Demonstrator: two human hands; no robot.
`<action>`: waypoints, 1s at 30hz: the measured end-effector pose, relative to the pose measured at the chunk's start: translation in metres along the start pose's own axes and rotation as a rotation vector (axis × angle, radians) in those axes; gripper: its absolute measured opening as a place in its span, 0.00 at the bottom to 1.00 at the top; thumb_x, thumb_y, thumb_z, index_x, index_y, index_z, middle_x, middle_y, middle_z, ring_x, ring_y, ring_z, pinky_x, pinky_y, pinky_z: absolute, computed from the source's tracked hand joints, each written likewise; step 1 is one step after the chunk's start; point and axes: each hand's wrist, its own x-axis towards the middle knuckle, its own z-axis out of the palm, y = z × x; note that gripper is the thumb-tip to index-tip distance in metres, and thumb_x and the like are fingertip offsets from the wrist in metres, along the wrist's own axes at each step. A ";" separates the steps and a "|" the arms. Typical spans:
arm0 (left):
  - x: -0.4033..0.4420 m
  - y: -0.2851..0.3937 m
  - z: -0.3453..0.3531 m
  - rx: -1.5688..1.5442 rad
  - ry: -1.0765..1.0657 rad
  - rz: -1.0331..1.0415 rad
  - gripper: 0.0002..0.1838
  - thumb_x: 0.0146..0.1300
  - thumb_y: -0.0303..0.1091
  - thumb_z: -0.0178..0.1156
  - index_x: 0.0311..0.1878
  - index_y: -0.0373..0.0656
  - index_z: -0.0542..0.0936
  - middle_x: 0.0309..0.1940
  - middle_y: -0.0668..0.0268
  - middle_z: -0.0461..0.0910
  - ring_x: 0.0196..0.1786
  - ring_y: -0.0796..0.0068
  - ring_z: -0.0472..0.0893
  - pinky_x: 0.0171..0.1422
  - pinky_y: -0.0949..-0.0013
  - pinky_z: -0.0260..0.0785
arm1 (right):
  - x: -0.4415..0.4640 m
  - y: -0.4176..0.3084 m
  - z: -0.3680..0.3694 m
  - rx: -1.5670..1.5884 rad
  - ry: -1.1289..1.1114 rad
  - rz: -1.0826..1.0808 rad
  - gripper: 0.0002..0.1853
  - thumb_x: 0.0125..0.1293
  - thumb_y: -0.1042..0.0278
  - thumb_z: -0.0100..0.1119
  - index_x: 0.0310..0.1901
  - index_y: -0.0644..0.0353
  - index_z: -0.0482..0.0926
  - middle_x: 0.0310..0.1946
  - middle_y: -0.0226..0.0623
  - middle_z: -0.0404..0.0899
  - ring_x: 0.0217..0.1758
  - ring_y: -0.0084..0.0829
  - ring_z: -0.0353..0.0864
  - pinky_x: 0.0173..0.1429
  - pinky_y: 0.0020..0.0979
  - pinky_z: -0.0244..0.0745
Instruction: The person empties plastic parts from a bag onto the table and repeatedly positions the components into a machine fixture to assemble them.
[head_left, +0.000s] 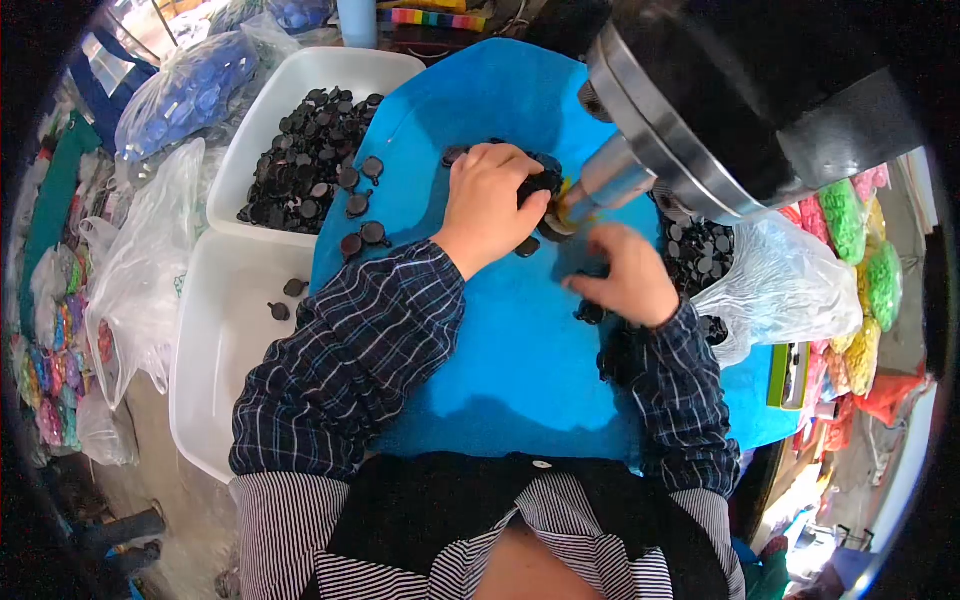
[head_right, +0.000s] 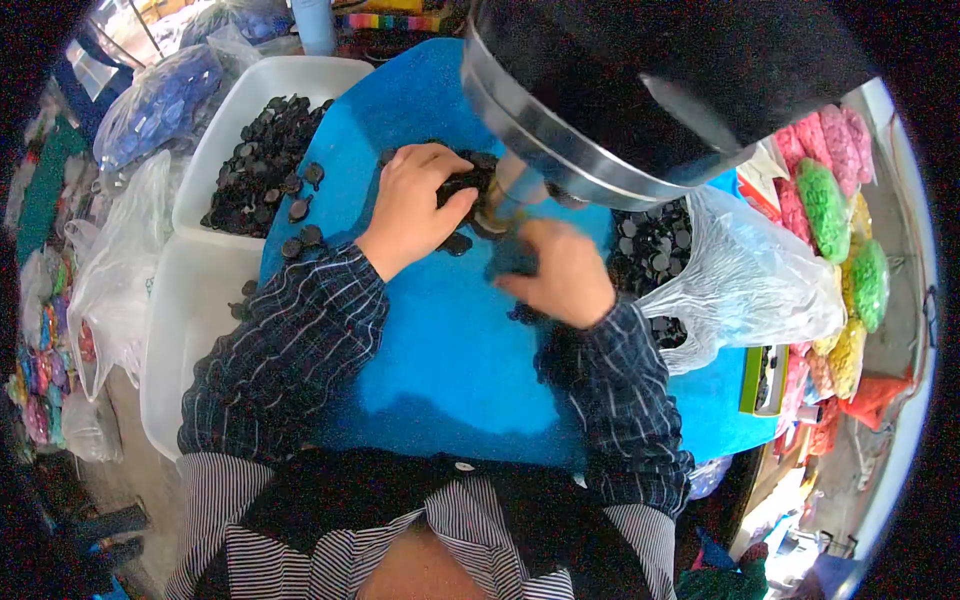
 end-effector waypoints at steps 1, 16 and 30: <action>0.002 0.002 0.001 -0.002 -0.003 -0.002 0.11 0.52 0.35 0.66 0.39 0.43 0.83 0.43 0.63 0.79 0.54 0.59 0.73 0.61 0.52 0.62 | -0.001 -0.006 -0.003 -0.010 -0.132 0.076 0.15 0.53 0.71 0.72 0.39 0.62 0.75 0.37 0.30 0.79 0.41 0.26 0.79 0.45 0.32 0.74; -0.003 -0.001 0.004 -0.005 -0.131 0.062 0.12 0.55 0.37 0.66 0.41 0.42 0.83 0.43 0.64 0.78 0.55 0.59 0.72 0.61 0.52 0.60 | 0.003 0.043 0.018 1.415 0.166 0.510 0.09 0.63 0.83 0.58 0.37 0.55 0.72 0.33 0.28 0.78 0.39 0.25 0.81 0.40 0.26 0.80; 0.001 -0.003 -0.006 -0.035 -0.069 -0.020 0.13 0.55 0.37 0.66 0.42 0.42 0.83 0.44 0.64 0.78 0.54 0.59 0.73 0.61 0.53 0.60 | -0.014 0.046 -0.002 0.323 0.070 0.188 0.17 0.57 0.82 0.61 0.49 0.62 0.75 0.45 0.30 0.79 0.44 0.24 0.78 0.50 0.23 0.71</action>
